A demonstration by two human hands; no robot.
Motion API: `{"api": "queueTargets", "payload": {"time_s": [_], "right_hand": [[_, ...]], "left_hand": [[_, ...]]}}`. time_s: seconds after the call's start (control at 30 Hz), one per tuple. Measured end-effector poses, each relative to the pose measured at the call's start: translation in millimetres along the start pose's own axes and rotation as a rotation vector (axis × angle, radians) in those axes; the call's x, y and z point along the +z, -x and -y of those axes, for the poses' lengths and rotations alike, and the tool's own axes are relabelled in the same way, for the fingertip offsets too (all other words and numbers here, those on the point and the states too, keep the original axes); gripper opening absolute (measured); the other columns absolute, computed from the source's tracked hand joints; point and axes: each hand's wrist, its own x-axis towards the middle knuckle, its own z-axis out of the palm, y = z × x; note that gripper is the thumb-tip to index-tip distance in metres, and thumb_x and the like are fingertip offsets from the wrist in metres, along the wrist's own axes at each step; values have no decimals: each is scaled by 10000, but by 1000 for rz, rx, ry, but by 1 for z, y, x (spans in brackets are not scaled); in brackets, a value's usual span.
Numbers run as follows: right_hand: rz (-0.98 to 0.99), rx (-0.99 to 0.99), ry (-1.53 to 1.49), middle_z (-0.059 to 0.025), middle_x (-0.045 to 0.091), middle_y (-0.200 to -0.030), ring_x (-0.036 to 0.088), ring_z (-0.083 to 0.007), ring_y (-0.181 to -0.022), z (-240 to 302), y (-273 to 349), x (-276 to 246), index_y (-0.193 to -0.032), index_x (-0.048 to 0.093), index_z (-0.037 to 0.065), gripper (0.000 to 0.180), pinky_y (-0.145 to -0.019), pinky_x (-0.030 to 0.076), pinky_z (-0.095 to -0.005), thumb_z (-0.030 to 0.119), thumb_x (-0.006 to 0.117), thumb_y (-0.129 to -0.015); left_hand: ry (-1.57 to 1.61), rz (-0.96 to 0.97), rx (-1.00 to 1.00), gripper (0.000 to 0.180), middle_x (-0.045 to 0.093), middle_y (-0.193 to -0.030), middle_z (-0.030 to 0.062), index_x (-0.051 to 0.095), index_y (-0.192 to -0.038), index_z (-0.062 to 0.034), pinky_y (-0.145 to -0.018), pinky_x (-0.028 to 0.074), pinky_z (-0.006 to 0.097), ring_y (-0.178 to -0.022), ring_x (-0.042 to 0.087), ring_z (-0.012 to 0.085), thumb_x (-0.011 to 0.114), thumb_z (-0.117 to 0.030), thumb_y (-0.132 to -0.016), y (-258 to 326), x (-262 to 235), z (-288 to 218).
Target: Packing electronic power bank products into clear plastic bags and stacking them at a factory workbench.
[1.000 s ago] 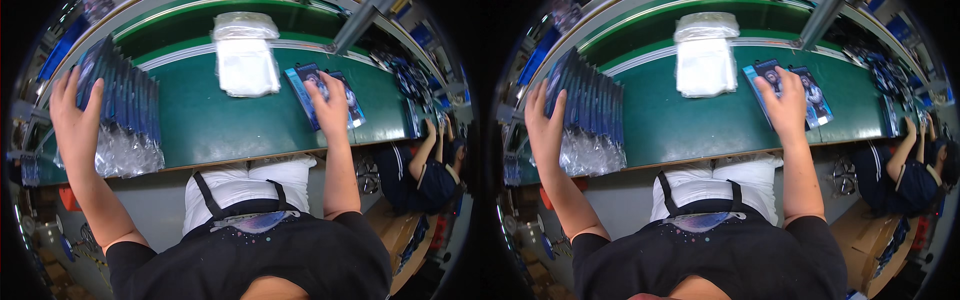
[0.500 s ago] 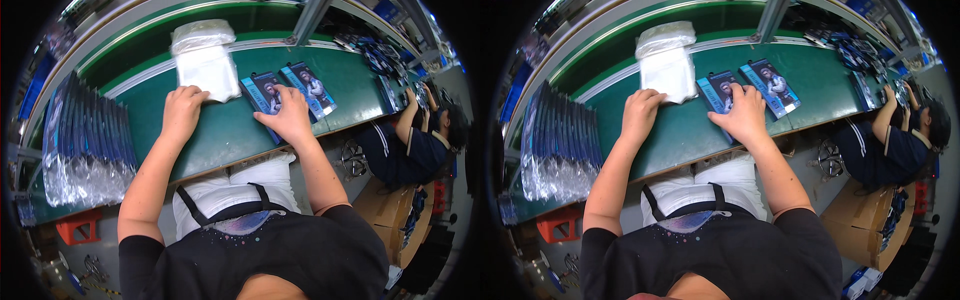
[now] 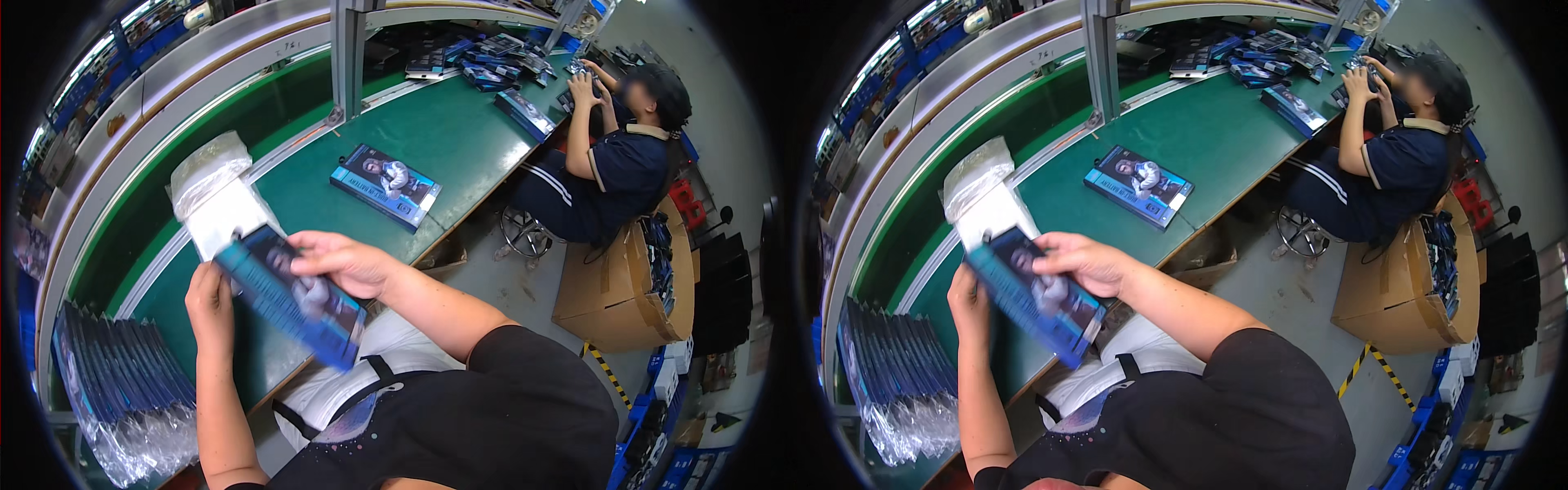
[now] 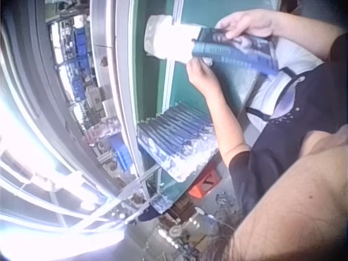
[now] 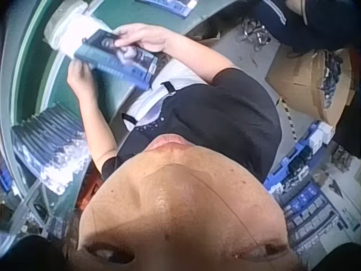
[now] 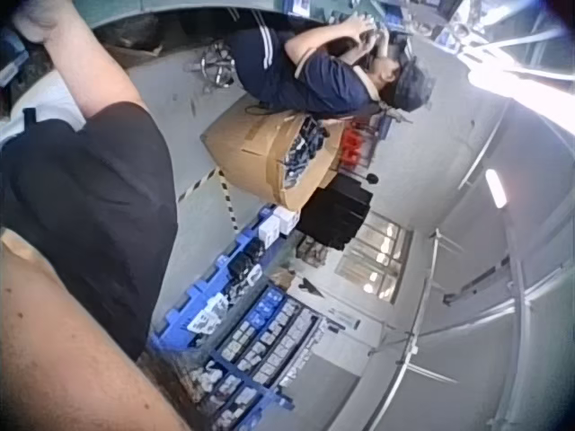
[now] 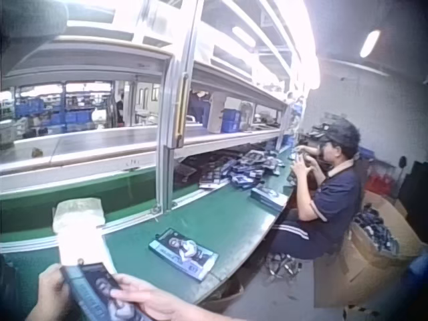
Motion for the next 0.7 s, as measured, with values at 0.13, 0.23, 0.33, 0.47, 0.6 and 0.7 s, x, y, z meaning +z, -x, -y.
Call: {"api": "queueTargets", "payload": {"time_s": [0.13,0.23,0.33,0.47,0.6,0.7], "right_hand": [[81,100,41,-174,565,-1216,610,-181,-1034,-15,-19,1,-1385,289,-114,693,-868,505,-302,73,658,-829],[17,156,120,-189,570,-1195,621,-189,-1010,-17,-33,7,-1374,295,-128,697,-831,517,-292,84,666,-824],[8,149,94,-162,623,-1109,651,-179,-933,-10,-34,10,-1317,409,-96,579,-794,533,-286,74,660,-823],[61,149,218,-145,626,-1144,626,-153,-999,-10,-26,-3,-1281,473,-77,508,-880,495,-274,58,654,-826],[-5,142,278,-170,602,-1180,616,-180,-1025,-7,-26,0,-1340,372,-107,621,-905,481,-291,44,664,-812],[-54,62,326,-180,573,-1223,598,-187,-1059,-8,-32,-5,-1372,309,-117,674,-925,470,-300,41,656,-816]], "left_hand": [[56,-18,32,120,586,-888,89,683,-882,19,-688,453,274,-769,565,221,654,10,-766,-7,5,9],[252,77,-171,138,561,-868,44,698,-869,41,-673,437,240,-738,534,166,632,16,-751,-4,-4,27],[412,122,-392,168,576,-863,38,696,-933,49,-675,433,230,-742,538,126,633,-15,-791,-4,-11,28],[639,-10,-730,195,609,-799,37,685,-993,38,-690,451,221,-744,571,109,629,-112,-882,-7,-20,2],[599,43,-741,200,632,-801,45,683,-1023,32,-671,463,218,-729,572,96,606,-87,-882,-11,-26,-3],[310,105,-526,196,603,-758,25,691,-995,33,-614,447,228,-677,565,109,567,-7,-849,-10,-29,8]]}}
